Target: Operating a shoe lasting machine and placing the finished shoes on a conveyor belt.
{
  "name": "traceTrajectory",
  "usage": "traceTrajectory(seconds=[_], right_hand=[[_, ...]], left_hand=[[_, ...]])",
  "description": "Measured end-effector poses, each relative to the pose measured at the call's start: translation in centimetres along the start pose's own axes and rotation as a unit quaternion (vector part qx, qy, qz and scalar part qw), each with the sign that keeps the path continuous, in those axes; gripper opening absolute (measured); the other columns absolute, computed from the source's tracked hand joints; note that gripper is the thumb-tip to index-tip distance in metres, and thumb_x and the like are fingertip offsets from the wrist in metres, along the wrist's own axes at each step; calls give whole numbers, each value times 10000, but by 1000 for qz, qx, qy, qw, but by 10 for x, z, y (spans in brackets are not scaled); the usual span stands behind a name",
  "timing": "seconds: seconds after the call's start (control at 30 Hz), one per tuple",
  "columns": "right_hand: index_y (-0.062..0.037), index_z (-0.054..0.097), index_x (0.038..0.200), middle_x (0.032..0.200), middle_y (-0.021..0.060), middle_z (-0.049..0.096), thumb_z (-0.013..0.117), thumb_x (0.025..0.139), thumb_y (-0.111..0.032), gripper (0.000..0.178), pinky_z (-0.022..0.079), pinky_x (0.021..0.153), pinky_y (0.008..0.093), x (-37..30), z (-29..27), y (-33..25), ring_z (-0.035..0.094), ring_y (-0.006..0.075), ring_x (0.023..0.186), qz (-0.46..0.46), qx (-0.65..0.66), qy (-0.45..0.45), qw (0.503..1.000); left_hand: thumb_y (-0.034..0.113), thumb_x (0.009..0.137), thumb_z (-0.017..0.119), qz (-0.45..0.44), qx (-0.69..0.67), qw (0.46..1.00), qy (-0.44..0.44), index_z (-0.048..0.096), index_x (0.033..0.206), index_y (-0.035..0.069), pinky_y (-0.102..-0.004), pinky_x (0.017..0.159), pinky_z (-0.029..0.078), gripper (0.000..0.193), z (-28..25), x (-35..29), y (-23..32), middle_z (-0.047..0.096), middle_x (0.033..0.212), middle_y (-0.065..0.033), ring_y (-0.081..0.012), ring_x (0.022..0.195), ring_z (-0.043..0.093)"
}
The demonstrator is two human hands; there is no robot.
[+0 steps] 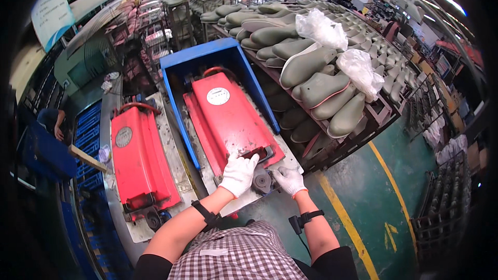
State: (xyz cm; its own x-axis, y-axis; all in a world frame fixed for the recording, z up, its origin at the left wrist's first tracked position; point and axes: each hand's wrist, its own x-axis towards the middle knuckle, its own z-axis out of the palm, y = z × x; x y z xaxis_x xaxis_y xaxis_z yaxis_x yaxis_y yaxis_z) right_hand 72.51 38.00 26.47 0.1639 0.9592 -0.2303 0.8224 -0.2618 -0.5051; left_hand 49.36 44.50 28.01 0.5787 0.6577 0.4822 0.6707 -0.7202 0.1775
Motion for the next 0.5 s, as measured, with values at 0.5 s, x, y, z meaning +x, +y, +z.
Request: traceTrajectory(seconds=[0.5], right_hand=[[-120,752,1057,1063,166,756,506,974,-553,505,544,902,436,-3,-4,2,711,365,1026,42,35,10,998]], left_hand=[[238,906,678,23,-26,998,-54,632,881,91,-499,1018,463,156,-8,23,4,700,684,-167,-353,699,713]])
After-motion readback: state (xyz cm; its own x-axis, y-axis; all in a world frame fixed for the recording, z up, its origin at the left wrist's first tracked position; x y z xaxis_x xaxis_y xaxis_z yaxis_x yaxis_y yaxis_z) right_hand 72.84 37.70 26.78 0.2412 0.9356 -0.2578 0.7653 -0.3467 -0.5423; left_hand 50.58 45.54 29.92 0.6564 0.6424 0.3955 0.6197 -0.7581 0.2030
